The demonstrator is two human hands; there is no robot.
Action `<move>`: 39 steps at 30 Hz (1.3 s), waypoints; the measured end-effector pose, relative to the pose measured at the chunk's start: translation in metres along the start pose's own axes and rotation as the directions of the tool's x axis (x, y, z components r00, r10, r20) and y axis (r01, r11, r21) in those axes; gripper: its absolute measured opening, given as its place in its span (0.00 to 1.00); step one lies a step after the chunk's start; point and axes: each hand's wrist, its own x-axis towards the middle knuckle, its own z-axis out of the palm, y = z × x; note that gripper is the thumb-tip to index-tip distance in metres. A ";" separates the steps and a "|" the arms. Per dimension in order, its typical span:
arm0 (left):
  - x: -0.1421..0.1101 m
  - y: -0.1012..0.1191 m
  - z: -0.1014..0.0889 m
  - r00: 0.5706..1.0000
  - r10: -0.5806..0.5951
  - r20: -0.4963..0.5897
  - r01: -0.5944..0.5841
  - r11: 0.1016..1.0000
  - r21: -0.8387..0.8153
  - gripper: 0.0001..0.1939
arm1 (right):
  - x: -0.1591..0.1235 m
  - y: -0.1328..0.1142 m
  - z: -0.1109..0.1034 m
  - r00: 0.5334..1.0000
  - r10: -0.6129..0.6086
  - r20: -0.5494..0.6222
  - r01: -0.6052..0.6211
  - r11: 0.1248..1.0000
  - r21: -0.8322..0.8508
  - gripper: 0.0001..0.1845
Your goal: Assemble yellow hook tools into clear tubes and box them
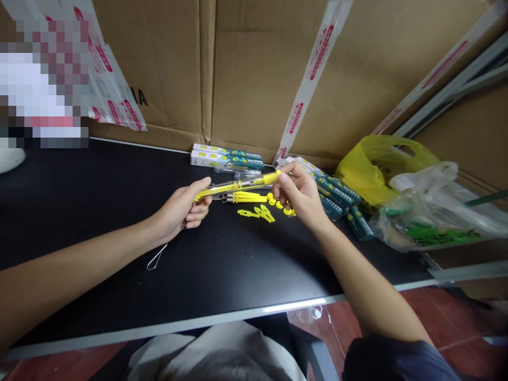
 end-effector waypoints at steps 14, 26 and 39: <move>0.000 -0.002 -0.001 0.987 0.151 0.059 -0.153 0.987 0.044 0.15 | 0.004 0.004 -0.005 0.997 0.023 -0.073 -0.023 1.000 0.009 0.19; 0.000 -0.002 0.000 0.964 0.265 0.005 -0.265 0.962 0.066 0.21 | 0.001 0.003 0.001 0.998 0.037 -0.044 -0.036 0.999 0.010 0.20; 0.001 0.000 -0.001 0.978 0.200 -0.058 -0.199 0.980 0.025 0.18 | -0.001 -0.001 0.000 0.999 0.042 -0.029 -0.043 0.998 -0.047 0.22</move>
